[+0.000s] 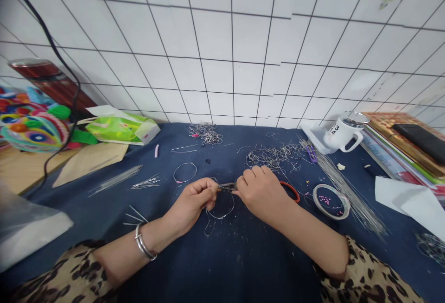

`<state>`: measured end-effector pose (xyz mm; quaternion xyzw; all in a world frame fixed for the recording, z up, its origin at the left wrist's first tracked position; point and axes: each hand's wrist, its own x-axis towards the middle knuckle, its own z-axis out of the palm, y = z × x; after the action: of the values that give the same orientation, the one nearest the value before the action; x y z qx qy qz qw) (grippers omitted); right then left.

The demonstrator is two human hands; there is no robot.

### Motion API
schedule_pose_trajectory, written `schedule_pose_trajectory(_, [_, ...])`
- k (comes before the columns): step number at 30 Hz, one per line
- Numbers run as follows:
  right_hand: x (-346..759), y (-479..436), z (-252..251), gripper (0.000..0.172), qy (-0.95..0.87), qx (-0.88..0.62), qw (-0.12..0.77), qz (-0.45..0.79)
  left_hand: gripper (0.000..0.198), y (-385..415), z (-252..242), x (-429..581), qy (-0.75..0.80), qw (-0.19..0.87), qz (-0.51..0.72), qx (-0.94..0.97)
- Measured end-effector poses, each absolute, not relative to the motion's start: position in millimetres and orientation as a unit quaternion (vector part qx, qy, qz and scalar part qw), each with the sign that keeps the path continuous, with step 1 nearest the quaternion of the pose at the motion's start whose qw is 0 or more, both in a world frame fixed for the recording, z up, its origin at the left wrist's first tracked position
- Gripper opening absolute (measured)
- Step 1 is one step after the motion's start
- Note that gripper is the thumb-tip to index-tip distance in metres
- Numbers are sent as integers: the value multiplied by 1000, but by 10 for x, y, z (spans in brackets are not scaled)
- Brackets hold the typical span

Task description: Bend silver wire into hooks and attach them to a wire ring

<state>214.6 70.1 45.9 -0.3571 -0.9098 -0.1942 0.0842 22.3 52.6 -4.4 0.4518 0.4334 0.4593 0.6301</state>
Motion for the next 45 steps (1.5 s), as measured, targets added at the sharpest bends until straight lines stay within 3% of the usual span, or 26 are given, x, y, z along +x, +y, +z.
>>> schedule_pose_trajectory(11, [2169, 748, 424, 26, -917, -340, 78, -196, 11, 534, -72, 211, 411, 654, 465, 432])
schedule_pose_trajectory(21, [2190, 792, 342, 25, -920, -368, 87, -104, 9, 524, -14, 220, 417, 644, 459, 448])
schedule_pose_trajectory(32, [2178, 752, 398, 24, -918, -375, 72, -107, 10, 524, -83, 220, 450, 594, 453, 489])
schedule_pose_trajectory(45, [2179, 751, 358, 24, -921, -368, 75, -102, 12, 533, -95, 214, 436, 617, 445, 480])
